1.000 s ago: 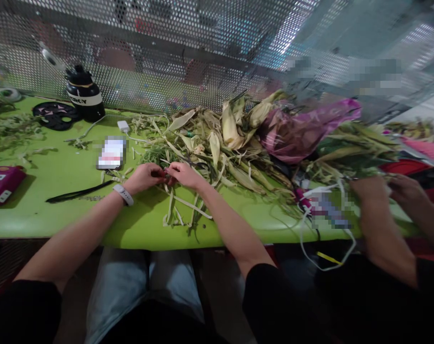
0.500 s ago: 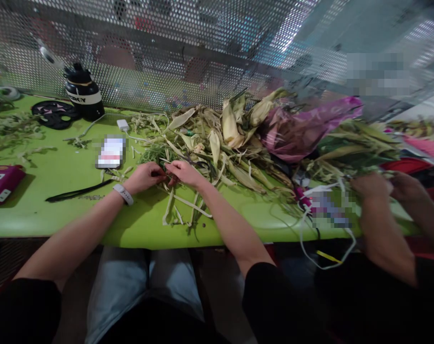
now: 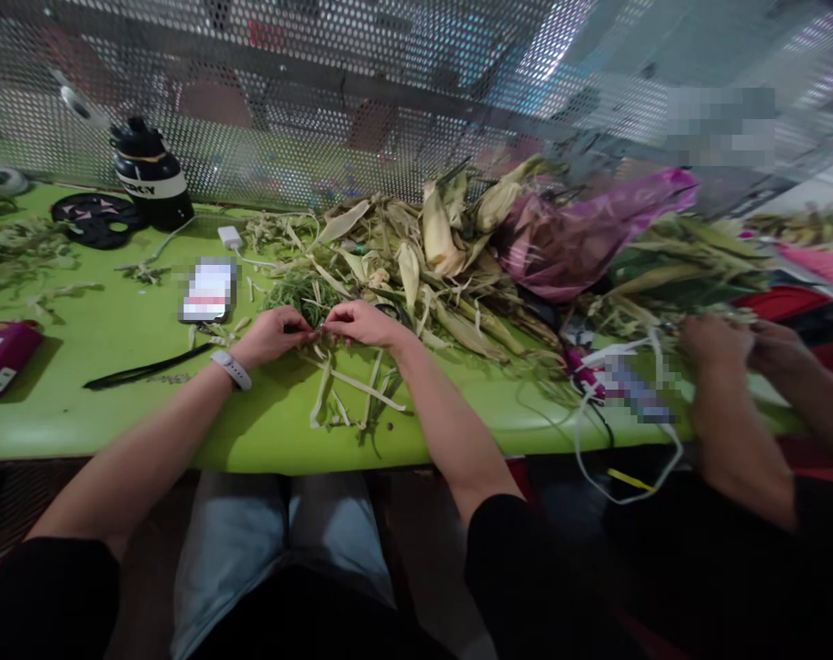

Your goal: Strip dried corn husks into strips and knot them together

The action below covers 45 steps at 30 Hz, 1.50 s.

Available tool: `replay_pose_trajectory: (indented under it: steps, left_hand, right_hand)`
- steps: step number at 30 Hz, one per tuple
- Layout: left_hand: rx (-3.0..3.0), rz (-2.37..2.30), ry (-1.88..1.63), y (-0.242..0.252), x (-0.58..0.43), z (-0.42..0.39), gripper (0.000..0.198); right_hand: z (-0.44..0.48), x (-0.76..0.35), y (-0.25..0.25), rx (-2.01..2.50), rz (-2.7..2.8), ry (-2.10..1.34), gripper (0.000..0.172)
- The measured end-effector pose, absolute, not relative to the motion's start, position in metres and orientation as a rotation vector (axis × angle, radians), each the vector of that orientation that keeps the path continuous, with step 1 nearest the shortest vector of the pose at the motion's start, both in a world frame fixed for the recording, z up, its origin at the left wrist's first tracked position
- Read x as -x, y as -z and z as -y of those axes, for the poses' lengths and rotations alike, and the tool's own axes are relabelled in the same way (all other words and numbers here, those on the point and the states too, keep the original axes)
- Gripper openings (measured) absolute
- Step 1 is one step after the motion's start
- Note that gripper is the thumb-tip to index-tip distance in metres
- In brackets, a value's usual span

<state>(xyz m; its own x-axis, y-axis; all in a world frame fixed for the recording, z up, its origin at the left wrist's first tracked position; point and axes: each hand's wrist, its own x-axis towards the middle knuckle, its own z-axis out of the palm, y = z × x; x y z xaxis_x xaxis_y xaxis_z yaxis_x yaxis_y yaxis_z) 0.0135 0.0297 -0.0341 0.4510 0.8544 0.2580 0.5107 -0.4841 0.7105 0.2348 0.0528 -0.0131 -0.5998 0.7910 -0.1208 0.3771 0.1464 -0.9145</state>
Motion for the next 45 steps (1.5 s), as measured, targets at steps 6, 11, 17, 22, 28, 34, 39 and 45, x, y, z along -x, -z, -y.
replay_pose_trajectory:
  steps: [6, 11, 17, 22, 28, 34, 39, 45]
  left_hand:
    - [-2.23, -1.115, -0.908, 0.032, -0.015, -0.027, 0.025]
    - [-2.299, -1.027, -1.009, 0.027, -0.018, -0.021, 0.021]
    - [-2.097, -0.883, -0.824, 0.024, -0.023, -0.016, 0.025]
    - [-1.657, -0.916, -0.717, 0.026, -0.027, -0.015, 0.035]
    - [-1.453, -1.129, -0.717, 0.028, -0.026, -0.017, 0.029]
    - [-1.515, -1.187, -0.644, 0.03, -0.024, -0.017, 0.018]
    - [-1.698, -1.124, -0.562, 0.026, -0.022, -0.016, 0.02]
    - [-1.701, -1.013, -0.562, 0.024, -0.02, -0.016, 0.022]
  right_hand:
    - [-0.058, -0.234, 0.018, 1.213, 1.983, -1.406, 0.014]
    - [-0.057, -0.229, 0.019, 1.3, 1.907, -1.382, 0.016]
    - [-0.052, -0.225, 0.017, 1.295, 1.93, -1.355, 0.018]
    - [-0.05, -0.225, 0.016, 1.225, 2.014, -1.336, 0.016]
    - [-0.05, -0.237, 0.008, 1.137, 2.056, -1.421, 0.02]
    - [-0.043, -0.234, 0.004, 1.107, 2.032, -1.387, 0.031]
    - [-0.036, -0.223, 0.005, 1.139, 2.034, -1.295, 0.029]
    - [-0.036, -0.213, 0.015, 1.219, 1.946, -1.217, 0.023]
